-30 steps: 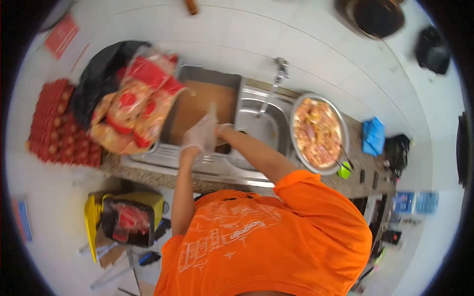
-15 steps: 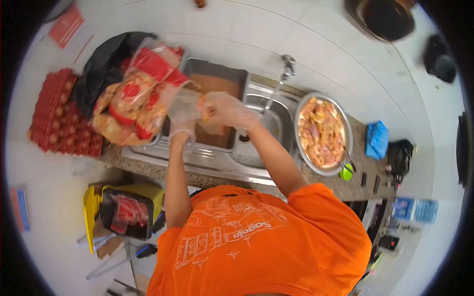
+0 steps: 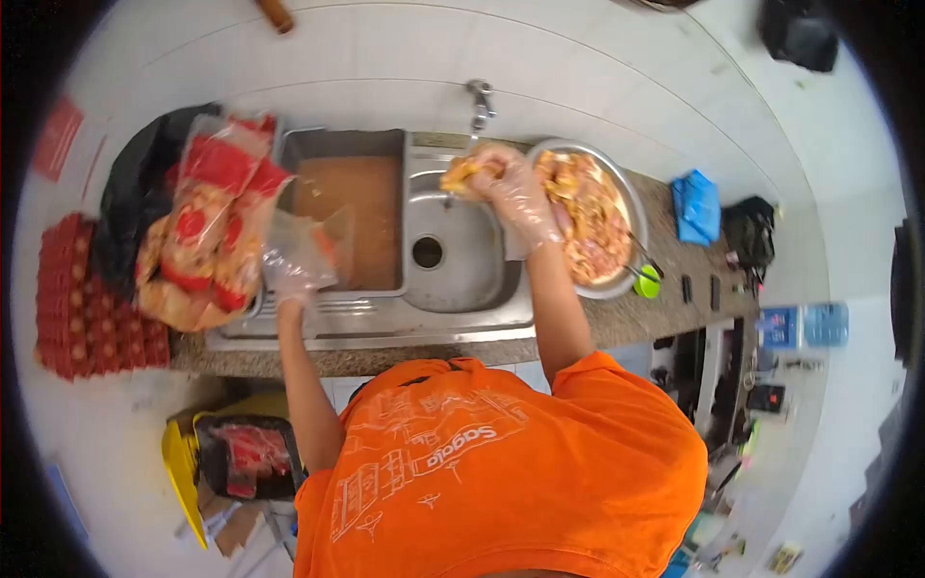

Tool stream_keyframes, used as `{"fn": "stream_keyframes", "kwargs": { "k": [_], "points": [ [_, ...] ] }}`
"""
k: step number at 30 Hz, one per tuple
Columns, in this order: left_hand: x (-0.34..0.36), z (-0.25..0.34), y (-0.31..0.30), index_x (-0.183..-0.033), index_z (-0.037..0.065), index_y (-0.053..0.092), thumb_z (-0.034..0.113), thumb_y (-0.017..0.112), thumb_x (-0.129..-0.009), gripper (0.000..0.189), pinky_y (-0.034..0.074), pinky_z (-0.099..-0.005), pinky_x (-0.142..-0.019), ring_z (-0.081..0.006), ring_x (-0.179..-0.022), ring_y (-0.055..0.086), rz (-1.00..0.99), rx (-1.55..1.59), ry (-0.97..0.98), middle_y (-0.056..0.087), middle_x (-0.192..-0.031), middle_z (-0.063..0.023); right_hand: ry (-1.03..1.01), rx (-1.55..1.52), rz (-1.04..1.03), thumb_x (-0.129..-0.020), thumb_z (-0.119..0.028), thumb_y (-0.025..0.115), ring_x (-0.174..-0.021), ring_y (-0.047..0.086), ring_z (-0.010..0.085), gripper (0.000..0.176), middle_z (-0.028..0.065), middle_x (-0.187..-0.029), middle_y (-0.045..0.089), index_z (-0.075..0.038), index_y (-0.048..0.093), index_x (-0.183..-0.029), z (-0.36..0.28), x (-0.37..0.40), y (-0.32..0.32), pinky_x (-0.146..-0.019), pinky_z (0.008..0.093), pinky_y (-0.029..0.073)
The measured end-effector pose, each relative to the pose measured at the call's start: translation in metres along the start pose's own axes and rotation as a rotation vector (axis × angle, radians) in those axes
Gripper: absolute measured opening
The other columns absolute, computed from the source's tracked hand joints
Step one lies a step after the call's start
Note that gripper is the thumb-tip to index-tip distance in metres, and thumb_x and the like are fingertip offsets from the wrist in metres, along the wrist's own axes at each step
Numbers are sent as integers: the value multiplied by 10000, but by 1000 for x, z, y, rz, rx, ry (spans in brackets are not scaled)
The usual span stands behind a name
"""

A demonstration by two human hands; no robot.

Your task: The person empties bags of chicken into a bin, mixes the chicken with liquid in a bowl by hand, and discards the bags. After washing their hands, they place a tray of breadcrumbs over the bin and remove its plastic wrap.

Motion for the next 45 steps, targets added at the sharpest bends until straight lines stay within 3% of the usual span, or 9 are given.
{"fn": "stream_keyframes", "kwargs": {
  "k": [7, 16, 24, 33, 37, 39, 41, 44, 45],
  "points": [
    [10, -5, 4, -1140, 21, 592, 162, 603, -886, 291, 458, -321, -871, -242, -953, 575, 39, 181, -67, 637, -1124, -135, 124, 840, 356, -784, -104, 656, -754, 617, 124, 219, 91, -917, 674, -14, 651, -984, -37, 35, -204, -652, 273, 521],
    [15, 12, -9, -1190, 43, 572, 191, 604, -908, 320, 465, -342, -883, -238, -1033, 571, 93, 283, -21, 614, -1177, -115, 431, 884, 298, -788, -190, 674, -870, 695, 242, 408, 149, -1070, 700, -40, 667, -1167, -7, 43, -280, -680, 331, 600],
    [30, 19, -49, -1222, 43, 562, 189, 599, -907, 349, 462, -359, -902, -247, -1071, 563, 121, 251, -3, 602, -1201, -120, 148, 1024, 233, -799, -249, 574, -645, 624, 271, 292, 200, -705, 628, 20, 672, -857, -16, 46, -198, -615, 383, 477],
    [185, 35, -186, -1257, 42, 551, 187, 594, -906, 383, 458, -379, -923, -256, -1114, 554, 449, 557, -41, 589, -1229, -125, -47, 888, -121, -918, -113, 547, -843, 653, 164, 200, 124, -921, 664, 16, 665, -1016, 9, 34, -63, -630, 253, 502],
    [324, 33, -244, -1273, 41, 546, 186, 592, -906, 398, 456, -387, -933, -261, -1133, 549, 720, 616, -148, 583, -1241, -127, 316, 600, -109, -912, -239, 625, -945, 649, 180, 320, 75, -1083, 649, -45, 618, -1166, 56, 39, -38, -718, 275, 503],
    [377, 11, -277, -1275, 48, 554, 166, 590, -877, 417, 448, -421, -958, -308, -1159, 549, 535, -965, -178, 576, -1266, -165, 342, 591, -242, -900, -208, 637, -916, 630, 157, 317, 39, -1041, 644, -56, 613, -1178, 63, 37, -20, -697, 265, 492],
    [396, -59, -298, -1098, 64, 609, 165, 602, -818, 297, 472, -486, -821, -416, -952, 590, 337, -1304, -78, 636, -1048, -205, 371, 582, -282, -889, -147, 632, -896, 627, 148, 295, 41, -1001, 655, -29, 623, -1160, 65, 38, 5, -678, 260, 494],
    [442, -232, -345, -1047, 10, 648, 411, 606, -824, 460, 468, -508, -850, -418, -1023, 613, 347, -790, -735, 657, -1054, -253, 328, 633, -308, -876, -138, 627, -906, 637, 160, 279, 98, -1033, 674, -5, 641, -1121, 50, 52, 37, -723, 274, 511],
    [424, -184, -329, -1112, 11, 651, 502, 564, -846, 565, 461, -501, -906, -403, -1112, 588, 228, -721, -1223, 621, -1161, -262, 198, 745, -374, -871, -137, 615, -881, 651, 172, 269, 133, -998, 689, 11, 648, -1094, 60, 52, 35, -759, 292, 516]
  ]
}}
Point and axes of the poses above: each hand's wrist, its own x-axis away from the middle knuckle, its own y-axis out of the palm, z = x × y, the point moved 6 cm from there along -x, towards the middle knuckle
